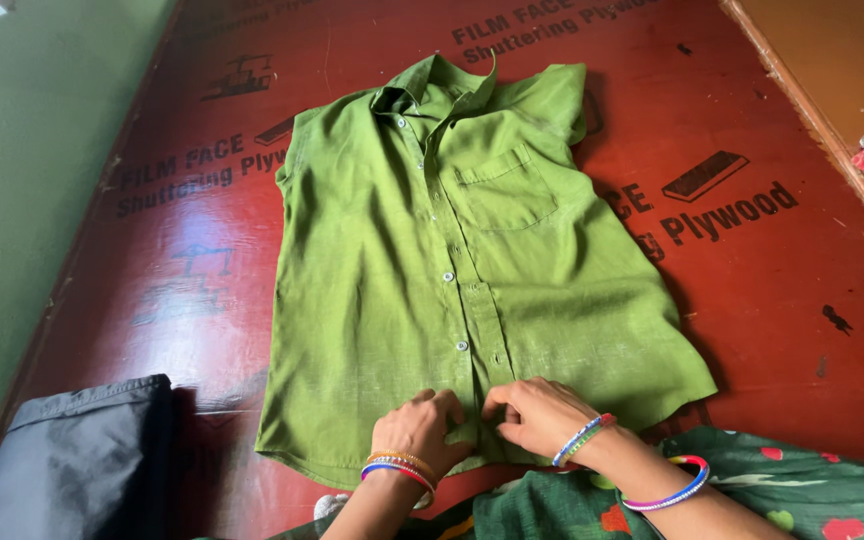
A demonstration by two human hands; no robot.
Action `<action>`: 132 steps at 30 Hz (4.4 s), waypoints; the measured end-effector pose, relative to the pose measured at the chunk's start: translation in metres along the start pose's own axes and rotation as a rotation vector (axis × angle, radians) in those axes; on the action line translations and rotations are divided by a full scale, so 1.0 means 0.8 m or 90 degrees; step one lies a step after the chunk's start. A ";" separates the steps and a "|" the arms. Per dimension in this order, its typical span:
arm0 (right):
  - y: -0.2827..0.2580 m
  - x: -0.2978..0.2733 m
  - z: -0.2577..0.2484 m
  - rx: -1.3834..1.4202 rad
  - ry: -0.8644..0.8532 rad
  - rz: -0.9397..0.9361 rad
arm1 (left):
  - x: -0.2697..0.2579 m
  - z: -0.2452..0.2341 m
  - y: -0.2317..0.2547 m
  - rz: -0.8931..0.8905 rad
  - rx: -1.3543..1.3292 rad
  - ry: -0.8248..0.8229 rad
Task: The person folds a green short-sleeved shirt on a red plywood surface, aligning the sleeves and hem before folding it into a compact rectangle. They then fold a white sleeveless top using a similar method.
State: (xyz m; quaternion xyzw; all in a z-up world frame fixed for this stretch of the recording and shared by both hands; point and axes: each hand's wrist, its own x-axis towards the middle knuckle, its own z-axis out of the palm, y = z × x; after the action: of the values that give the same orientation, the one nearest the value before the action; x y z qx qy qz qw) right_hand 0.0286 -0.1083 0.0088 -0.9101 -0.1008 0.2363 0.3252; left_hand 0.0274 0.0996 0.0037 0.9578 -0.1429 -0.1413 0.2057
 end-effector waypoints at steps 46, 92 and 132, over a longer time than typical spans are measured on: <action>0.010 -0.031 -0.005 -0.257 -0.051 -0.048 | -0.031 -0.003 0.017 0.082 0.087 -0.103; 0.033 -0.018 -0.062 0.194 0.342 0.120 | 0.020 -0.029 -0.028 -0.271 -0.456 0.207; -0.024 -0.051 -0.092 0.038 0.265 -0.016 | 0.090 -0.077 0.089 0.247 0.053 0.317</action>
State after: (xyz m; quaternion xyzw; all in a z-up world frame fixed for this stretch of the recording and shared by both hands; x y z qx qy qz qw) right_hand 0.0292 -0.1470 0.0858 -0.9279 -0.0353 0.0419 0.3687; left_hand 0.0985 0.0351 0.0735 0.9253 -0.2738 0.1454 0.2184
